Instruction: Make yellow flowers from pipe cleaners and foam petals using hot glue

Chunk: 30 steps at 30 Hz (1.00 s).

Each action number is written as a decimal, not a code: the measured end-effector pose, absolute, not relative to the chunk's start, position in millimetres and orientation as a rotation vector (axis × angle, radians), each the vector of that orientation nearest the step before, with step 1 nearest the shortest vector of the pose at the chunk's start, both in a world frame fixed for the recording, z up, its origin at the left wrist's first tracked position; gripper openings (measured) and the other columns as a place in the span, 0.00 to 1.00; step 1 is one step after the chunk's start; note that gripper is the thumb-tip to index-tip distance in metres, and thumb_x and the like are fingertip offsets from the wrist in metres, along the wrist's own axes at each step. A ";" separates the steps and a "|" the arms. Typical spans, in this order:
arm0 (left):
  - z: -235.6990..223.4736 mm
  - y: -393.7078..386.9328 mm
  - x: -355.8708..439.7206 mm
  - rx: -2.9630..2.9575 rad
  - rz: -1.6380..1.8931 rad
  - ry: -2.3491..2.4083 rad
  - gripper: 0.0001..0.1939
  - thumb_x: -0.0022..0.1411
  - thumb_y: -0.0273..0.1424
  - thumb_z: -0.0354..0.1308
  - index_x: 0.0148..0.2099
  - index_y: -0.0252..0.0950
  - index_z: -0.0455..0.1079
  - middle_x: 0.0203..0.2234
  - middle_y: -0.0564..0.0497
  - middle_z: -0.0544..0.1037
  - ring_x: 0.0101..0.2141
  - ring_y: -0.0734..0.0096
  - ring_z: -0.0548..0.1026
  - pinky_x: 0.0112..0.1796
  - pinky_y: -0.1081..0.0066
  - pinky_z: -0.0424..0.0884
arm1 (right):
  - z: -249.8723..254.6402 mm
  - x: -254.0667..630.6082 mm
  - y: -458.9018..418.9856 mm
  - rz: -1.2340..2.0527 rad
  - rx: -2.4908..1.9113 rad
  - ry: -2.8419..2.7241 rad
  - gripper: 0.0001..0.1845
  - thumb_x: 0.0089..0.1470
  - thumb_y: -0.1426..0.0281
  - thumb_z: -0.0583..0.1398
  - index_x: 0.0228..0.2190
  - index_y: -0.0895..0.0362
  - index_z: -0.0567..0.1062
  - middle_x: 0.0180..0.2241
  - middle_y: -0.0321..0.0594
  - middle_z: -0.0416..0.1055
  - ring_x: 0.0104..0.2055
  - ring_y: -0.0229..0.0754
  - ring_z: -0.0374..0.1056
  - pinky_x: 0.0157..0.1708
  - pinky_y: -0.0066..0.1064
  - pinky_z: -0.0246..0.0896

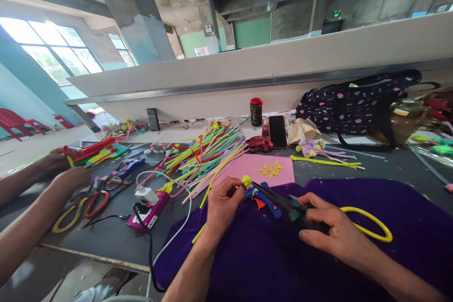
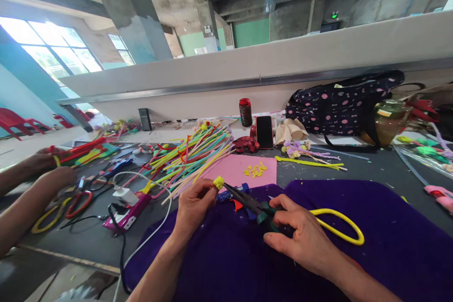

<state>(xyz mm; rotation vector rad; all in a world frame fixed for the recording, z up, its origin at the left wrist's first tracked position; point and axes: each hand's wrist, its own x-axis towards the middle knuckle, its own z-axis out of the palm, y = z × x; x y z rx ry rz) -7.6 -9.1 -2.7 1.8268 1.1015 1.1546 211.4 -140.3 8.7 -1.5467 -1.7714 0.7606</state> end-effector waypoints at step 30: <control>-2.5 -7.4 -12.0 2.240 1.183 1.024 0.06 0.55 0.26 0.52 0.31 0.36 0.70 0.23 0.54 0.72 0.21 0.79 0.66 0.25 0.77 0.60 | -0.4 214.3 -139.1 0.778 -1.527 -1.790 0.12 0.49 0.68 0.58 0.17 0.58 0.65 0.39 0.38 0.64 0.44 0.43 0.62 0.38 0.28 0.57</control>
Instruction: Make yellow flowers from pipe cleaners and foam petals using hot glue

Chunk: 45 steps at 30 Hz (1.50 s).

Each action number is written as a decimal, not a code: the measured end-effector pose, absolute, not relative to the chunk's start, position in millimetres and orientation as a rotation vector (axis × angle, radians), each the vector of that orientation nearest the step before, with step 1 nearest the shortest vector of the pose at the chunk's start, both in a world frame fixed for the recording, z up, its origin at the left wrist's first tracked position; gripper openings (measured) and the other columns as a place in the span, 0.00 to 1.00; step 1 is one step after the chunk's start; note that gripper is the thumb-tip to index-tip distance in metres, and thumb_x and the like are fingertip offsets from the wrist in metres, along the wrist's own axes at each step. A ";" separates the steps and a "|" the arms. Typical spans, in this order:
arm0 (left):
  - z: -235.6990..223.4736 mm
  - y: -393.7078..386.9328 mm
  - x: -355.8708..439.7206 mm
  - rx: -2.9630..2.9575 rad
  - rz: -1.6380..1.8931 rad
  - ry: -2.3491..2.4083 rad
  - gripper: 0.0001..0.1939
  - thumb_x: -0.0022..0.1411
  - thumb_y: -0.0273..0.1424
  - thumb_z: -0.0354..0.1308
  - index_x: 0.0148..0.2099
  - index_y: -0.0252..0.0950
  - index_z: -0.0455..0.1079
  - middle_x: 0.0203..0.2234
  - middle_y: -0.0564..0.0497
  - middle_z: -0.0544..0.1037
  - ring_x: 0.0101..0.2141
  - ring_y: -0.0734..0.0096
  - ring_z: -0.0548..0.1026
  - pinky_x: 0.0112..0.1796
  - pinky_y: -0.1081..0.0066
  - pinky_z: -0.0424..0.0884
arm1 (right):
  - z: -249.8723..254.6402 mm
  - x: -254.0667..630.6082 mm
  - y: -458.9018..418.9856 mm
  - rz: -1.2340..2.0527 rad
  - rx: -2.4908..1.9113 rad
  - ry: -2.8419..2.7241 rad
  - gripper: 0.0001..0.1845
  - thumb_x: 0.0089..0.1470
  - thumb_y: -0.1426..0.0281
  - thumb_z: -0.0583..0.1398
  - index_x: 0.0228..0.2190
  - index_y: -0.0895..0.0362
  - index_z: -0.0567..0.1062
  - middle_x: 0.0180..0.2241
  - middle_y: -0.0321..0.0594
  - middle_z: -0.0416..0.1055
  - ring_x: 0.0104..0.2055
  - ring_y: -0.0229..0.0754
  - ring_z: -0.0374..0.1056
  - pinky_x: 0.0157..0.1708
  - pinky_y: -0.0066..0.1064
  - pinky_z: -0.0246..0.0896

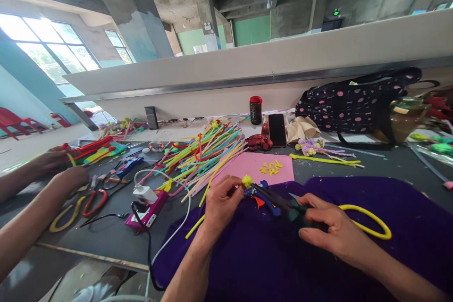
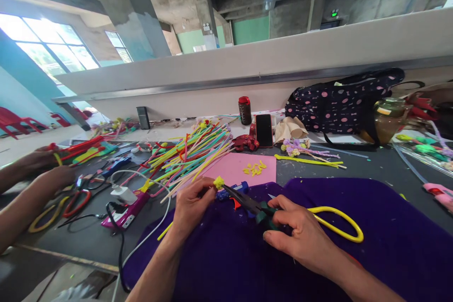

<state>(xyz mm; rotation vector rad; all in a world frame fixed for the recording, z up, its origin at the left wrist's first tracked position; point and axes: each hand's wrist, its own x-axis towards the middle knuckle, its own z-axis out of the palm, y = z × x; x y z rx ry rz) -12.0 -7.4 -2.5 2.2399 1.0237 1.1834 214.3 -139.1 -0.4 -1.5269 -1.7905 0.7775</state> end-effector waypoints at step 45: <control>5.5 -4.9 -18.9 0.985 0.989 0.664 0.12 0.46 0.34 0.64 0.30 0.32 0.67 0.22 0.52 0.75 0.12 0.85 0.63 0.12 0.82 0.51 | 25.0 205.9 -144.1 1.059 -1.298 -1.767 0.06 0.44 0.66 0.59 0.23 0.57 0.70 0.33 0.38 0.64 0.38 0.44 0.62 0.37 0.31 0.57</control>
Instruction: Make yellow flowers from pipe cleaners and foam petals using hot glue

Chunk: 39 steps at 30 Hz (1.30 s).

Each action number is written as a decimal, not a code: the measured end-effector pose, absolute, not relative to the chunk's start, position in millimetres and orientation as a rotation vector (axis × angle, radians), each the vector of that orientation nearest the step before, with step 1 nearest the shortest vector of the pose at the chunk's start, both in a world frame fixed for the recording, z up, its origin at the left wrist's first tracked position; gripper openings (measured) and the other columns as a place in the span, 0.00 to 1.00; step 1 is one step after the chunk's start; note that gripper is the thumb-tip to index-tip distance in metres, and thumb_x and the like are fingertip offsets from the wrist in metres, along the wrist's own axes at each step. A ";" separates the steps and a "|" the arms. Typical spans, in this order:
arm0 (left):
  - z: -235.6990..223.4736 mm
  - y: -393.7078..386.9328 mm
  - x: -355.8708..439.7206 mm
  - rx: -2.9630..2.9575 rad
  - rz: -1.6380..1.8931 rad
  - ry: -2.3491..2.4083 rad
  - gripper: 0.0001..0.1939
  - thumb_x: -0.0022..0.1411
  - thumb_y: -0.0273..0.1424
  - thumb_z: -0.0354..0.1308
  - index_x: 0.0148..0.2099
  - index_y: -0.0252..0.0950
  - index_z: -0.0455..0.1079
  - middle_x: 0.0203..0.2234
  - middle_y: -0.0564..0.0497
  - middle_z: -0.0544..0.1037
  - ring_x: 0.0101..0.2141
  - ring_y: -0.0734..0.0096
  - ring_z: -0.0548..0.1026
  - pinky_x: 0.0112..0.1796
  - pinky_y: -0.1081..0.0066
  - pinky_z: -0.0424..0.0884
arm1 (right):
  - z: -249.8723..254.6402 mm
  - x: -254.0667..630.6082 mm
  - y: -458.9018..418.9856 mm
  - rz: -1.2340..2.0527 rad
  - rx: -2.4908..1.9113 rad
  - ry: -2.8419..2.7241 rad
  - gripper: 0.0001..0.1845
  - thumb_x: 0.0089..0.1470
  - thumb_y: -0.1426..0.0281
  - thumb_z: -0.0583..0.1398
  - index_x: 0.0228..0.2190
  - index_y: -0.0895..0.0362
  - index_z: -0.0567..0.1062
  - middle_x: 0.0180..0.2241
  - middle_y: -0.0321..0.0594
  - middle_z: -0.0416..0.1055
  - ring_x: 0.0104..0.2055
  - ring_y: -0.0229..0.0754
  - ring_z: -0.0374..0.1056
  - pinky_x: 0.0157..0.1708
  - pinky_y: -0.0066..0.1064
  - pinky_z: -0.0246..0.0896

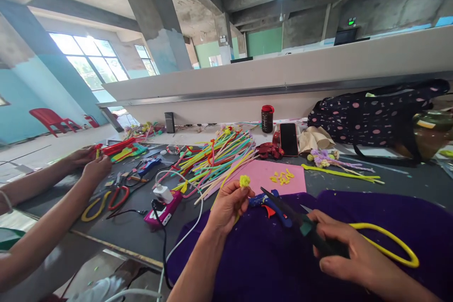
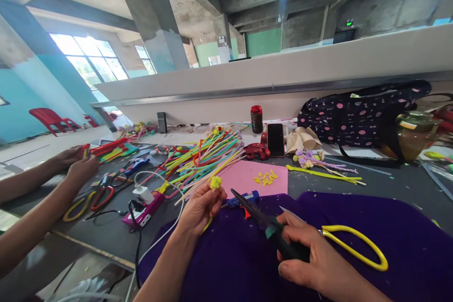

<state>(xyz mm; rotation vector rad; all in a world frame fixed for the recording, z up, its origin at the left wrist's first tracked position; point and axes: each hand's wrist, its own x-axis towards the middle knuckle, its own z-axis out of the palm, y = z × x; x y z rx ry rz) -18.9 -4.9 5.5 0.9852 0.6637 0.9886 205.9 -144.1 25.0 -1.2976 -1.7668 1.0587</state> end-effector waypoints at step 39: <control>-2.7 -11.3 -13.2 1.421 1.010 0.804 0.11 0.52 0.38 0.59 0.31 0.35 0.71 0.15 0.57 0.66 0.16 0.81 0.61 0.17 0.79 0.52 | 1.4 199.0 -147.9 0.735 -1.518 -1.785 0.06 0.46 0.67 0.59 0.22 0.57 0.70 0.46 0.43 0.62 0.46 0.48 0.62 0.43 0.34 0.59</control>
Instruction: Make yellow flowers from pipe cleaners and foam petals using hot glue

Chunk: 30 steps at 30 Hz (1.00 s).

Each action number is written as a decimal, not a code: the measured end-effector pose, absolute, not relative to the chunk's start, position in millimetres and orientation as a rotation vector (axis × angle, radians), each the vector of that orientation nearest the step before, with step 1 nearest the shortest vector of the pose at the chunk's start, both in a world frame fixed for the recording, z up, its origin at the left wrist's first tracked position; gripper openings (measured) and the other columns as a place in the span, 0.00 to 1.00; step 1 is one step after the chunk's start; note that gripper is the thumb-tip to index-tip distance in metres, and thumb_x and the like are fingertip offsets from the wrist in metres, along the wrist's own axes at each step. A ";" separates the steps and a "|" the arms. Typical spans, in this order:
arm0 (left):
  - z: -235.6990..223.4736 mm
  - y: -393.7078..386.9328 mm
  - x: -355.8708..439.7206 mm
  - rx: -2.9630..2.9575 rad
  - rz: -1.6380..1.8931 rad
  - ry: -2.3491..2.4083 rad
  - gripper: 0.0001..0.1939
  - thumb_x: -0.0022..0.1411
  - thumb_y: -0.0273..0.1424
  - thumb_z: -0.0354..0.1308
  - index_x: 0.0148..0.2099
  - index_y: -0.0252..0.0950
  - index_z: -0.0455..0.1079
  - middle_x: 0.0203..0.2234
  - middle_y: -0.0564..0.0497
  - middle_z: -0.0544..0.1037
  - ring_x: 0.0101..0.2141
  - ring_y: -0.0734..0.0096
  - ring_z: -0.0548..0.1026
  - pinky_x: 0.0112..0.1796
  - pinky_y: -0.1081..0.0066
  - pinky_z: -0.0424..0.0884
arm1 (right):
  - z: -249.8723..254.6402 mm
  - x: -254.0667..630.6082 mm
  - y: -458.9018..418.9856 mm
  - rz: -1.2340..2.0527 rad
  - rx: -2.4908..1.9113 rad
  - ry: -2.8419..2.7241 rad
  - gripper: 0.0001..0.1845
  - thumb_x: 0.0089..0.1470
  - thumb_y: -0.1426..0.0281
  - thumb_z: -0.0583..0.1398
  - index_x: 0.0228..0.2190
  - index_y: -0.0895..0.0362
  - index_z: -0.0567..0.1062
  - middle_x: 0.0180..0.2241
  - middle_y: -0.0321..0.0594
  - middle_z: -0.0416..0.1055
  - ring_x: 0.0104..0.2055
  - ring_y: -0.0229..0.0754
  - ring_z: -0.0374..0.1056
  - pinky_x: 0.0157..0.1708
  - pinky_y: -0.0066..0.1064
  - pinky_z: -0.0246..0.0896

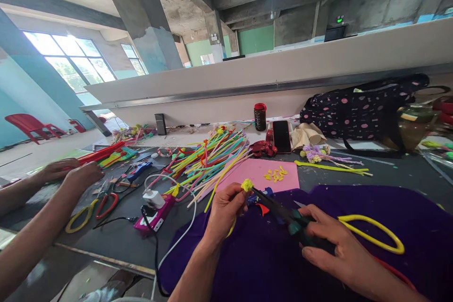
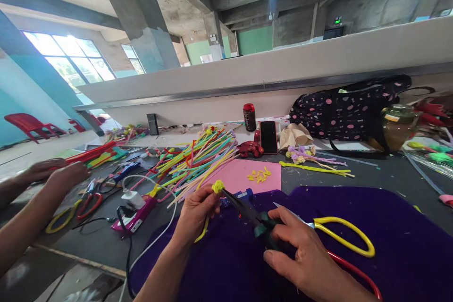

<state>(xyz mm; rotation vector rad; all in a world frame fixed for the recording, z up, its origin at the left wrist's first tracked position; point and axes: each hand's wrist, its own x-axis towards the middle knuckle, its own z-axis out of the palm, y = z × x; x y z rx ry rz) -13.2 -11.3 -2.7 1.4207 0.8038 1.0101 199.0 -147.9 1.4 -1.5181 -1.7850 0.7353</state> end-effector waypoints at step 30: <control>-6.6 -10.4 -15.9 1.774 1.057 0.895 0.09 0.58 0.35 0.53 0.31 0.36 0.70 0.22 0.55 0.66 0.21 0.79 0.64 0.22 0.77 0.58 | -4.9 204.3 -142.2 0.694 -1.564 -1.845 0.06 0.45 0.68 0.59 0.21 0.56 0.69 0.44 0.42 0.64 0.45 0.47 0.63 0.41 0.32 0.59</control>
